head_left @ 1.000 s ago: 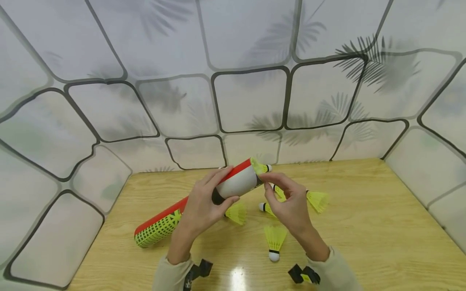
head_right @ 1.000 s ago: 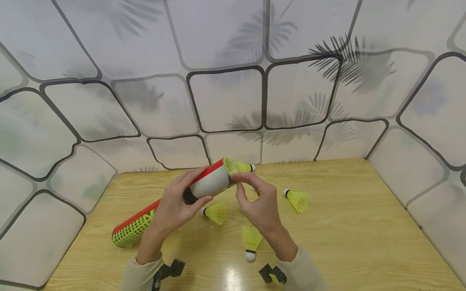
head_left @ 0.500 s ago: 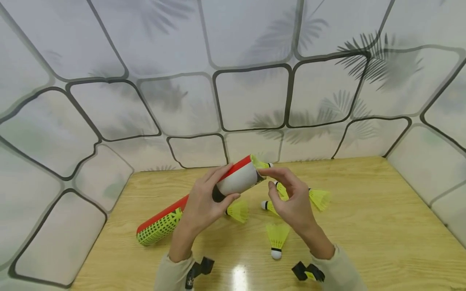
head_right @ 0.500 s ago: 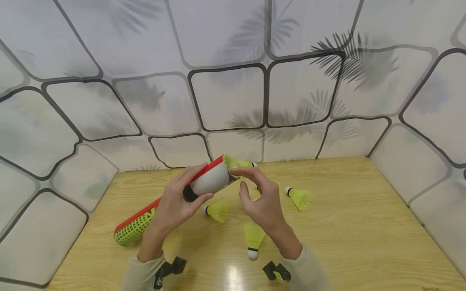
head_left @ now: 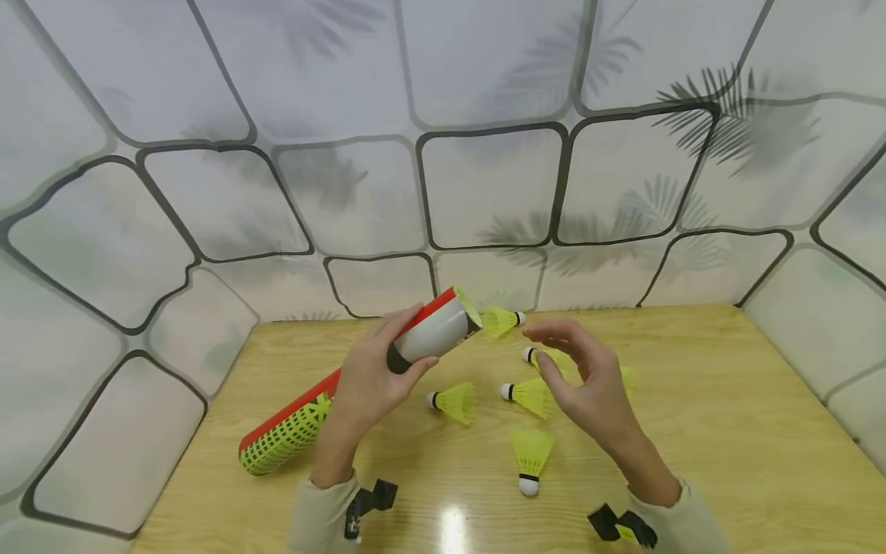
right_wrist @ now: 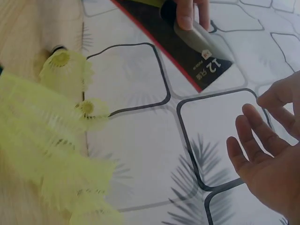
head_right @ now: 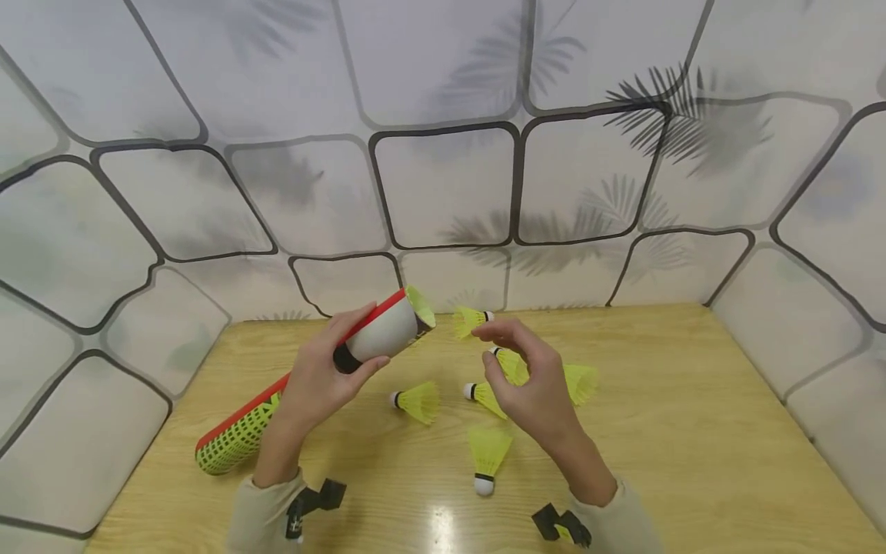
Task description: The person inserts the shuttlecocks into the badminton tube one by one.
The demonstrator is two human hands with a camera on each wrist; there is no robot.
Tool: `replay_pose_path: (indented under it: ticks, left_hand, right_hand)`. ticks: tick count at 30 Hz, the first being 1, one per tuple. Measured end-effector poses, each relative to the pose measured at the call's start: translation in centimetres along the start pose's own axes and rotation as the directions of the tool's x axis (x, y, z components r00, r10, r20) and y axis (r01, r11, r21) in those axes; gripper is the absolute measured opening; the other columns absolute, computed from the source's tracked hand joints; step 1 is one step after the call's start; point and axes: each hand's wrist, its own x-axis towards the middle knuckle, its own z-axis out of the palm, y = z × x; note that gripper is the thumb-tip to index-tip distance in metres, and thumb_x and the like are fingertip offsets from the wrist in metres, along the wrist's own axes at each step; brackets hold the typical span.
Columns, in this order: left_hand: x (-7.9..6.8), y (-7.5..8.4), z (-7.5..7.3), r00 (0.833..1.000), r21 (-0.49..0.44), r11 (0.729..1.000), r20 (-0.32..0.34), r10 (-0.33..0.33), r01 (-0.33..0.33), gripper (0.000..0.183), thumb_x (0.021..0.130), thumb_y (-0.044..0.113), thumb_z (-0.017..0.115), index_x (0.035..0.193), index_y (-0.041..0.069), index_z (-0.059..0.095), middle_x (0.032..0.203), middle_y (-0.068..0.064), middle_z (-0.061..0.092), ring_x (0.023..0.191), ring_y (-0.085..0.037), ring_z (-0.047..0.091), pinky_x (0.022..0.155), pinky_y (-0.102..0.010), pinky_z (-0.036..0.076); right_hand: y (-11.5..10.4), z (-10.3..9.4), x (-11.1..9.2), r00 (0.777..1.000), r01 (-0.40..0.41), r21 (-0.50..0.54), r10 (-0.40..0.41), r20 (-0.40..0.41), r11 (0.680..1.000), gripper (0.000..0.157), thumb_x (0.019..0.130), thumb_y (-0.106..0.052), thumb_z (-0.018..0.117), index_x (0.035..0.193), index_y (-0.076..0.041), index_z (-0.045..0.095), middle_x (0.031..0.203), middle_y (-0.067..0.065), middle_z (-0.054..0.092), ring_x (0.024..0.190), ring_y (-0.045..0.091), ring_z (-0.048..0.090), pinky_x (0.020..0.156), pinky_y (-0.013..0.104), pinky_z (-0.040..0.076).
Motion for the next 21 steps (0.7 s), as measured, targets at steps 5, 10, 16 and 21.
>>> replay_pose_path:
  ticks: [5, 10, 16, 21]
  left_hand:
    - [-0.1, -1.0, -0.9, 0.999, -0.009, 1.0, -0.028, -0.022, 0.022, 0.071, 0.085, 0.024, 0.087, 0.148, 0.014, 0.055, 0.132, -0.009, 0.063, 0.11, -0.028, 0.065, 0.085, -0.047, 0.055]
    - [-0.2, -1.4, -1.3, 0.999, -0.024, 0.999, -0.04, -0.035, 0.034, 0.071, 0.085, 0.022, 0.087, 0.147, 0.013, 0.055, 0.132, -0.011, 0.064, 0.111, -0.028, 0.064, 0.087, -0.049, 0.055]
    - [-0.2, -1.4, -1.6, 0.998, -0.026, 0.999, -0.05, -0.031, 0.03, 0.07, 0.085, 0.021, 0.087, 0.147, 0.012, 0.055, 0.13, -0.012, 0.064, 0.109, -0.029, 0.065, 0.085, -0.049, 0.055]
    - [-0.3, -1.3, -1.6, 0.998, -0.028, 0.999, -0.057, -0.025, 0.023, 0.07, 0.085, 0.02, 0.087, 0.147, 0.012, 0.055, 0.128, -0.013, 0.064, 0.108, -0.03, 0.065, 0.084, -0.049, 0.055]
  right_hand:
    - [0.4, -0.7, -1.1, 0.994, -0.061, -0.13, 0.072, 0.084, 0.99, 0.037, 0.09, 0.012, 0.069, 0.122, -0.007, 0.067, 0.119, 0.004, 0.069, 0.112, 0.021, 0.065, 0.099, 0.027, 0.049]
    - [1.1, -1.3, -2.6, 0.977, -0.074, -0.224, 0.116, 0.181, 0.972, 0.042, 0.088, 0.007, 0.076, 0.121, -0.015, 0.068, 0.117, -0.005, 0.069, 0.106, 0.019, 0.067, 0.091, 0.033, 0.054]
    - [2.5, -1.2, -4.8, 0.93, -0.099, -0.26, 0.182, 0.319, 0.961, 0.038, 0.089, -0.002, 0.078, 0.119, -0.024, 0.068, 0.114, -0.012, 0.068, 0.102, 0.017, 0.067, 0.085, 0.041, 0.057]
    - [3.1, -1.2, -6.0, 0.878, -0.101, -0.262, 0.21, 0.431, 0.96, 0.036, 0.091, -0.005, 0.077, 0.121, -0.022, 0.067, 0.115, -0.007, 0.07, 0.104, 0.021, 0.068, 0.084, 0.045, 0.057]
